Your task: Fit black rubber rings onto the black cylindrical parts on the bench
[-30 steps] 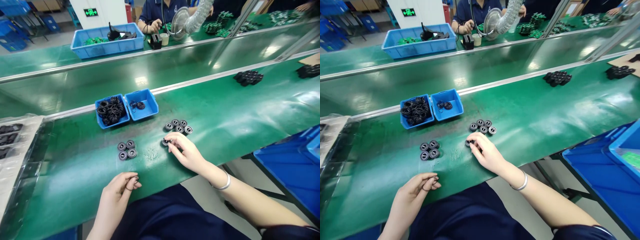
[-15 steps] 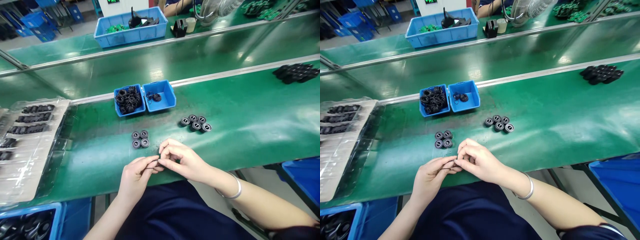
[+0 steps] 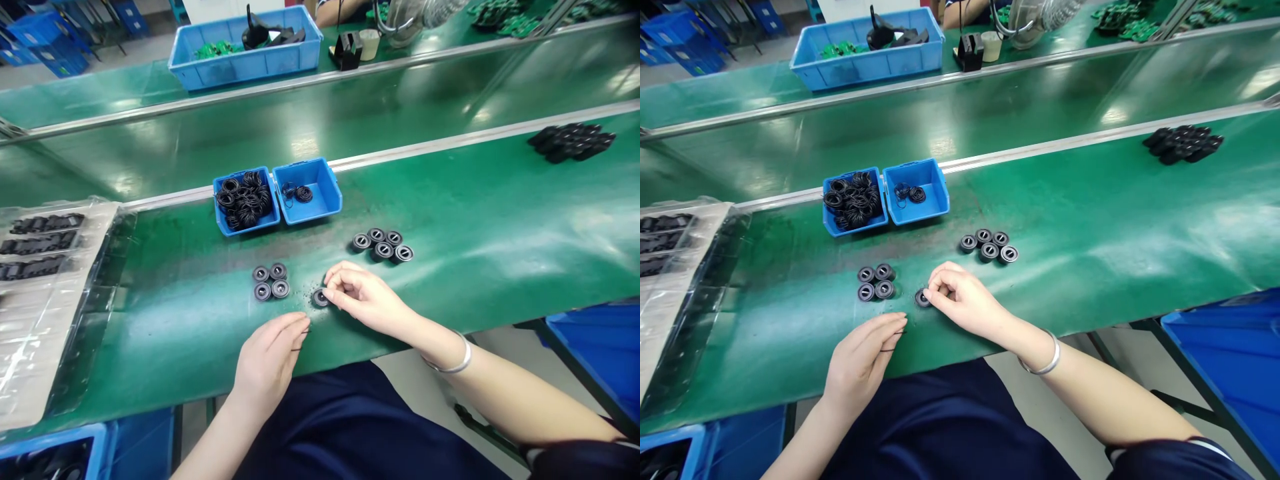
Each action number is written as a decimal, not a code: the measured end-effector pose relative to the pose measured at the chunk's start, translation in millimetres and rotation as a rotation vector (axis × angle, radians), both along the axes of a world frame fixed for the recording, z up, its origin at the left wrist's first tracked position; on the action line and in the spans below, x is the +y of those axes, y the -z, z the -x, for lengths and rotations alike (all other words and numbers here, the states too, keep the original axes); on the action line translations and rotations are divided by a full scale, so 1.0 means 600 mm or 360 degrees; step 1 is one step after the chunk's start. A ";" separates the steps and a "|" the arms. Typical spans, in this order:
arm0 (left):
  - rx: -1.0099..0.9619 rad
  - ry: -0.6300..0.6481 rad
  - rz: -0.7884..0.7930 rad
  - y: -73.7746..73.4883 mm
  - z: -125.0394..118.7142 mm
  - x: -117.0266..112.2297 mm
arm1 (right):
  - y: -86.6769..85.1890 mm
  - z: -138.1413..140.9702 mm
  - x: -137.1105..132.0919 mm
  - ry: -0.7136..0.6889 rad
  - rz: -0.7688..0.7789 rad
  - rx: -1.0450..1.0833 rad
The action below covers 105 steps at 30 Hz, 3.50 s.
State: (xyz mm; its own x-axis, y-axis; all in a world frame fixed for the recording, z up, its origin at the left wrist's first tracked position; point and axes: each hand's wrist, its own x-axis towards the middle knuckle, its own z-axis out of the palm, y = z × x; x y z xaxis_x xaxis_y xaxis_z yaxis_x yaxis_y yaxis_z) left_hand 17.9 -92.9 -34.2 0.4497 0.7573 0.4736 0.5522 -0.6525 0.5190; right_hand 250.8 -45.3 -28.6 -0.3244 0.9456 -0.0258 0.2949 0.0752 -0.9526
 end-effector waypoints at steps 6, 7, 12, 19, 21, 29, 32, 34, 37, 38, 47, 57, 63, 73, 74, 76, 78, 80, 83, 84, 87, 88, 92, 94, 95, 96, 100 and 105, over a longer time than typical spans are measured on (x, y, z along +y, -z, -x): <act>0.0214 0.0246 -0.0241 0.009 -0.011 0.006 | 0.001 0.001 0.004 0.0010 -0.0032 -0.0033; 0.0268 0.0272 -0.0271 0.009 -0.014 0.008 | 0.000 0.001 0.004 0.0011 -0.0023 -0.0025; 0.0450 0.0364 -0.0307 0.013 -0.020 0.012 | -0.002 0.002 0.001 0.0010 0.0295 0.0162; 0.0476 0.0414 -0.0306 0.012 -0.007 0.012 | 0.006 0.004 -0.003 -0.0028 0.0536 0.0420; 0.0468 0.0435 -0.0311 0.010 -0.001 0.011 | 0.006 0.007 -0.004 -0.0075 0.0608 0.0460; 0.0520 0.0494 -0.0278 0.009 0.018 -0.007 | -0.008 0.024 0.009 -0.0275 0.0994 0.0377; 0.0560 0.0499 -0.0311 0.010 0.019 -0.009 | -0.014 0.032 0.020 -0.0290 0.1054 0.0256; 0.0590 0.0505 -0.0323 0.012 0.018 -0.010 | -0.015 0.037 0.026 -0.0275 0.1086 0.0206; 0.0609 0.0513 -0.0328 0.014 0.018 -0.009 | -0.015 0.038 0.030 -0.0260 0.1127 0.0227; 0.0607 0.0512 -0.0328 0.014 0.018 -0.009 | -0.014 0.037 0.030 -0.0251 0.1142 0.0256; 0.0575 0.0470 -0.0319 0.012 0.014 -0.012 | -0.002 0.030 -0.024 0.0057 0.1121 0.0742; 0.0670 0.0507 -0.0255 0.010 0.012 -0.013 | 0.006 0.025 -0.053 0.0093 0.1134 0.1017; 0.0681 0.0402 -0.0320 0.012 -0.004 -0.027 | -0.006 0.015 -0.029 -0.0109 0.1346 0.0949; 0.0639 0.0480 -0.0235 0.011 0.001 -0.019 | -0.003 0.010 -0.012 -0.0224 0.1423 0.0992; 0.0649 0.0485 -0.0231 0.012 0.001 -0.019 | -0.003 0.009 -0.013 -0.0228 0.1419 0.1011; 0.0648 0.0468 -0.0240 0.012 -0.001 -0.018 | -0.002 0.009 -0.018 -0.0224 0.1398 0.1067; 0.0633 0.0439 -0.0251 0.011 -0.003 -0.018 | 0.000 0.009 -0.027 -0.0180 0.1353 0.1124; 0.0625 0.0429 -0.0259 0.009 -0.004 -0.018 | 0.004 0.010 -0.036 -0.0118 0.1295 0.1156; 0.0631 0.0427 -0.0284 0.008 -0.005 -0.019 | 0.011 0.011 -0.047 -0.0073 0.1221 0.1168; 0.0639 0.0425 -0.0292 0.008 -0.005 -0.019 | 0.012 0.011 -0.048 -0.0070 0.1210 0.1170; 0.0644 0.0413 -0.0316 0.009 -0.006 -0.020 | 0.013 0.010 -0.047 -0.0069 0.1210 0.1175; 0.0639 0.0408 -0.0320 0.009 -0.006 -0.020 | 0.012 0.009 -0.046 -0.0071 0.1219 0.1169; 0.0661 0.0388 -0.0253 0.010 -0.006 -0.021 | 0.008 0.007 -0.037 -0.0131 0.1280 0.1142; 0.0683 0.0381 -0.0213 0.010 -0.007 -0.022 | 0.008 0.006 -0.034 -0.0162 0.1294 0.1151; 0.0683 0.0380 -0.0211 0.010 -0.008 -0.021 | 0.009 0.005 -0.033 -0.0171 0.1291 0.1161; 0.0678 0.0380 -0.0219 0.009 -0.009 -0.021 | 0.010 0.004 -0.033 -0.0184 0.1287 0.1176; 0.0644 0.0400 -0.0258 0.007 -0.008 -0.019 | 0.016 0.000 -0.033 -0.0233 0.1269 0.1244; 0.0564 0.0489 -0.0270 0.007 0.001 -0.019 | 0.018 0.000 -0.032 -0.0226 0.1239 0.1271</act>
